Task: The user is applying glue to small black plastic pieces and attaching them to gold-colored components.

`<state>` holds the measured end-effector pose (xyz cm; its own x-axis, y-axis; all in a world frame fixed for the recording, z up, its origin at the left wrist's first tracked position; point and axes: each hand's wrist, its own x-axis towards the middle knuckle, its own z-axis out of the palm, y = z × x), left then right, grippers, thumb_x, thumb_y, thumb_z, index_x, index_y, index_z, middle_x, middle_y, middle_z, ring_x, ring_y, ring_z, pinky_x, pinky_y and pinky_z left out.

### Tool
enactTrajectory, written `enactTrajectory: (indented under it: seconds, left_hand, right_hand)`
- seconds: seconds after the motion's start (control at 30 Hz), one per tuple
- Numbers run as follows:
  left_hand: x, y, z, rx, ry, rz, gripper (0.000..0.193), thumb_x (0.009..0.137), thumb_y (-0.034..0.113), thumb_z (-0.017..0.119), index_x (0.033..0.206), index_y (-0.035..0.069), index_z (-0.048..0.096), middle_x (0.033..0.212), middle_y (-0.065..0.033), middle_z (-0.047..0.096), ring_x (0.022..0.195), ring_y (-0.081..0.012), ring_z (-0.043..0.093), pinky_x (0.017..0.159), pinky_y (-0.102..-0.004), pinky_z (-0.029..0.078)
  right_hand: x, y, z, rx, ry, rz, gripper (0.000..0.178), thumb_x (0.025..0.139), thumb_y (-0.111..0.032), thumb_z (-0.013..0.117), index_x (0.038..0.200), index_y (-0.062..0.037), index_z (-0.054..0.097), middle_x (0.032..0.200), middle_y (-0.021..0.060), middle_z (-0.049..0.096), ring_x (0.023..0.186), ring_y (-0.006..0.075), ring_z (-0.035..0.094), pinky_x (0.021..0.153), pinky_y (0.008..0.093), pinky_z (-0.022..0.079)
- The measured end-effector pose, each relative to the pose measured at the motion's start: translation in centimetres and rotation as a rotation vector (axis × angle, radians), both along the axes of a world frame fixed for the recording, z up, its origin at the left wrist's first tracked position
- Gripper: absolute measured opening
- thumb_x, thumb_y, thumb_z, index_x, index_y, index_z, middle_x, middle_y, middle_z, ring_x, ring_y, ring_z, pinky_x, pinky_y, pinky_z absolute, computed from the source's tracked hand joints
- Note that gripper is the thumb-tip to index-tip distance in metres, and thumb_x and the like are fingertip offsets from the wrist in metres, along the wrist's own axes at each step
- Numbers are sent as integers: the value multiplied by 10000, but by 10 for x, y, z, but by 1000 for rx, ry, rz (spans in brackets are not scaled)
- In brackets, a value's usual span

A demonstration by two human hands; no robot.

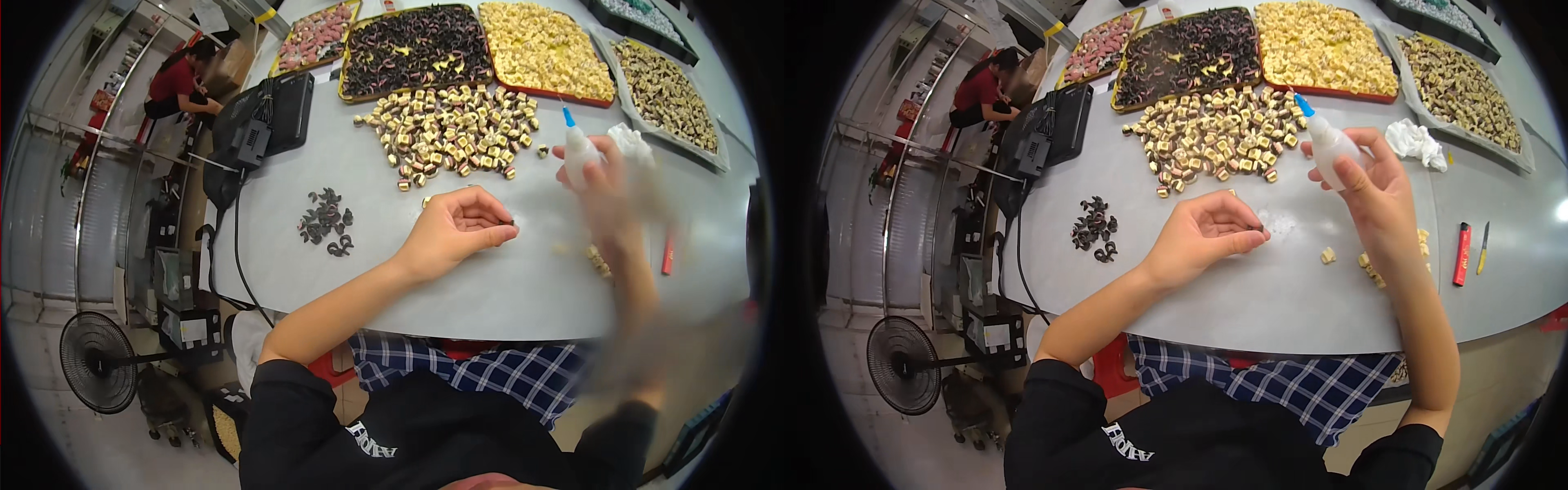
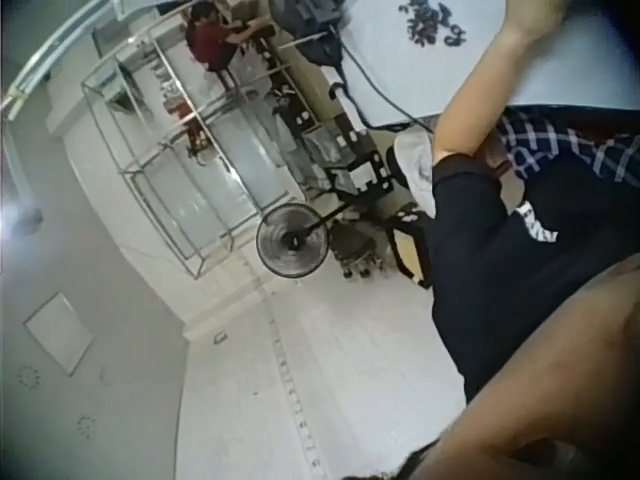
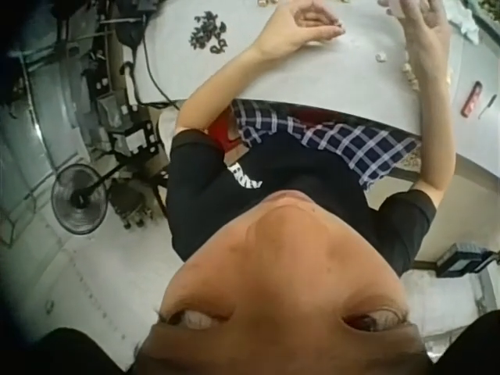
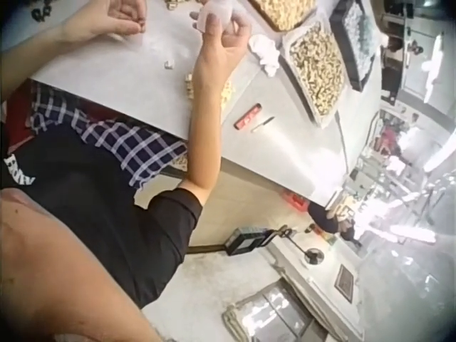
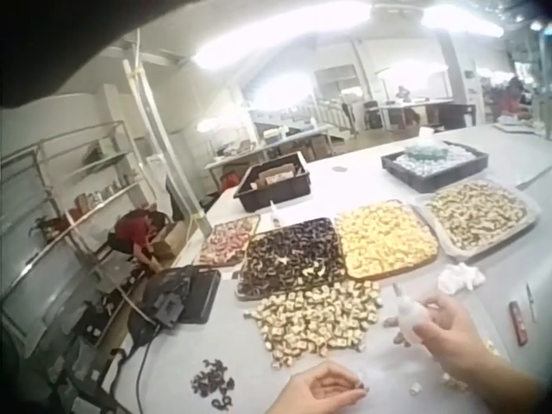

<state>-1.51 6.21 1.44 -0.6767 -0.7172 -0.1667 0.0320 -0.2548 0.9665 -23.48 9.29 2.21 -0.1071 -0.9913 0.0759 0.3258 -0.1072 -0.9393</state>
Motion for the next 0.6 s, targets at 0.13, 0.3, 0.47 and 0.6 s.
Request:
enactTrajectory:
  seconds: [0.13, 0.3, 0.47, 0.6]
  left_hand:
    - [-4, 0, 1, 13, 6, -4, 131, 794, 18, 634, 899, 2, 558, 909, -66, 604, 910, -132, 585, 735, -226, 474]
    - [-1, -2, -4, 33, 93, -39, 126, 808, 15, 616, 914, -6, 551, 943, -72, 574, 932, -135, 568, 753, -239, 462]
    - [-1, 6, -8, 47, 184, -90, 134, 824, 4, 586, 946, -14, 535, 966, -79, 537, 943, -146, 539, 783, -259, 444]
    - [-5, 10, -9, 77, 171, -142, 148, 828, -5, 571, 970, -22, 533, 963, -84, 529, 931, -154, 531, 791, -270, 442]
  right_hand:
    - [-8, 1, -3, -30, -87, 55, 342, 840, -224, 615, 1087, -44, 461, 1077, 156, 578, 957, 162, 549, 820, 271, 413]
    - [0, 3, -1, -22, -59, -20, 353, 829, -234, 628, 1084, -40, 477, 1107, 143, 568, 980, 162, 537, 834, 273, 407]
    - [0, 4, 1, -72, -145, 51, 340, 842, -255, 609, 1080, -39, 498, 1083, 130, 584, 1011, 159, 530, 839, 262, 408]
    - [-5, 8, 6, -51, -195, 104, 326, 859, -273, 584, 1072, -38, 509, 1060, 126, 595, 989, 155, 549, 813, 249, 423]
